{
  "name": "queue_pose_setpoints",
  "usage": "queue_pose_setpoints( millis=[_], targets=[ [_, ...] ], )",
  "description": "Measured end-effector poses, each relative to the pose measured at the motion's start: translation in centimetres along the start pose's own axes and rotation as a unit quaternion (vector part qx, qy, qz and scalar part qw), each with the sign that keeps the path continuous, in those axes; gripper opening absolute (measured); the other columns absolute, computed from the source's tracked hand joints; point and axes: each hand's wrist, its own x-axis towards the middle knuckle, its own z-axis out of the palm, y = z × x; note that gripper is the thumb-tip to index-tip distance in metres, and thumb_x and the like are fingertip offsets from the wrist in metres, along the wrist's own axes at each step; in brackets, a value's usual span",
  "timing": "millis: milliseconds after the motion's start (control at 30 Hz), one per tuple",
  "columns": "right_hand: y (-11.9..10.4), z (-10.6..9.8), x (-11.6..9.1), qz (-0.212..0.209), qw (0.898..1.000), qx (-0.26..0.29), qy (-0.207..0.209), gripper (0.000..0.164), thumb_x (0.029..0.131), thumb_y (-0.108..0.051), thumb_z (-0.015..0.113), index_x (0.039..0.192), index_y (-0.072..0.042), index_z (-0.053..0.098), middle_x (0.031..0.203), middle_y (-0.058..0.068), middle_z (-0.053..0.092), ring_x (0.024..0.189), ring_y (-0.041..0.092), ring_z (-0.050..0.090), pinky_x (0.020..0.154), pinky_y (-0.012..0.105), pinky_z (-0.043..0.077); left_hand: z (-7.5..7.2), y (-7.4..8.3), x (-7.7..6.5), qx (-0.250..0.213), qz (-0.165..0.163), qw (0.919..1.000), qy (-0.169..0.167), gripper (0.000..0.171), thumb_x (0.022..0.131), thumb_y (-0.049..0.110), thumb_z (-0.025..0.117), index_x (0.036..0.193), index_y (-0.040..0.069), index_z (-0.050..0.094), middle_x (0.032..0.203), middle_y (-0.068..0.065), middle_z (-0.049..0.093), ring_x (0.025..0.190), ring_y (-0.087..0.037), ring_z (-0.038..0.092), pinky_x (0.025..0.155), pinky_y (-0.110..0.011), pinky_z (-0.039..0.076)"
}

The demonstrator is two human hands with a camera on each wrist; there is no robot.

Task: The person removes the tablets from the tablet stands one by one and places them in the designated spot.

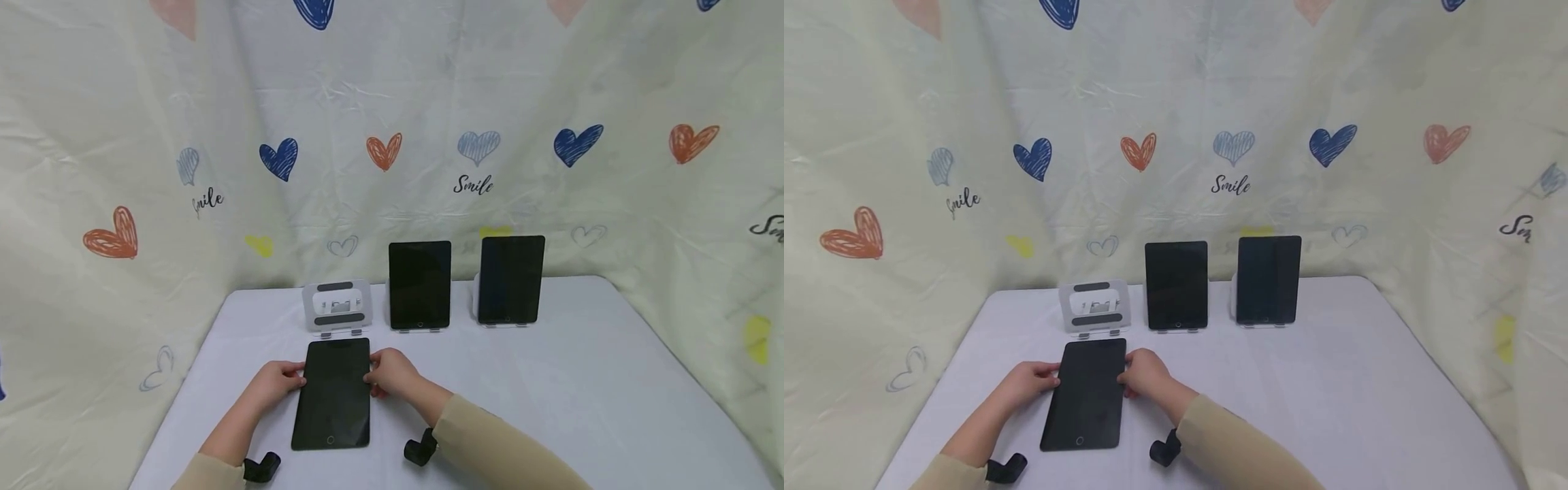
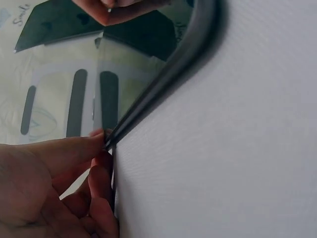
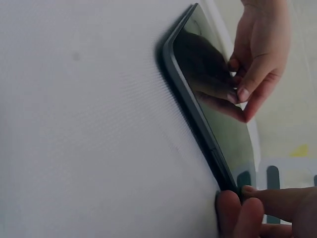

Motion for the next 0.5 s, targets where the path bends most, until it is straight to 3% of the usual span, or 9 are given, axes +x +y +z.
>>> queue_pose_setpoints(
  millis=[300, 500],
  targets=[
    [0.04, 0.33, 0.14, 0.012, 0.998, -0.058, 0.019, 0.047, 0.082, -0.012, 0.081, 0.125, -0.001, 0.067, 0.069, 0.005, 0.06, 0.049, 0.017, 0.059, 0.05, 0.028, 0.048, -0.02, -0.41, -0.6, -0.001, -0.003, 1.0, -0.001, 0.039, 0.085, 0.008, 0.076, 0.123, 0.001, 0.069, 0.073, 0.002, 0.06, 0.078, -0.015, 0.054, 0.074, -0.033, 0.042],
    [-0.14, -0.16, 0.01, 0.016, 0.996, -0.089, 0.023, 0.048, 0.081, -0.018, 0.083, 0.126, -0.007, 0.069, 0.078, 0.003, 0.062, 0.047, 0.017, 0.056, 0.049, 0.029, 0.046, -0.5, -0.39, -0.38, -0.003, 0.016, 0.9997, -0.016, 0.04, 0.085, 0.005, 0.074, 0.125, -0.001, 0.068, 0.075, 0.003, 0.062, 0.075, -0.013, 0.053, 0.074, -0.032, 0.042]
  ],
)
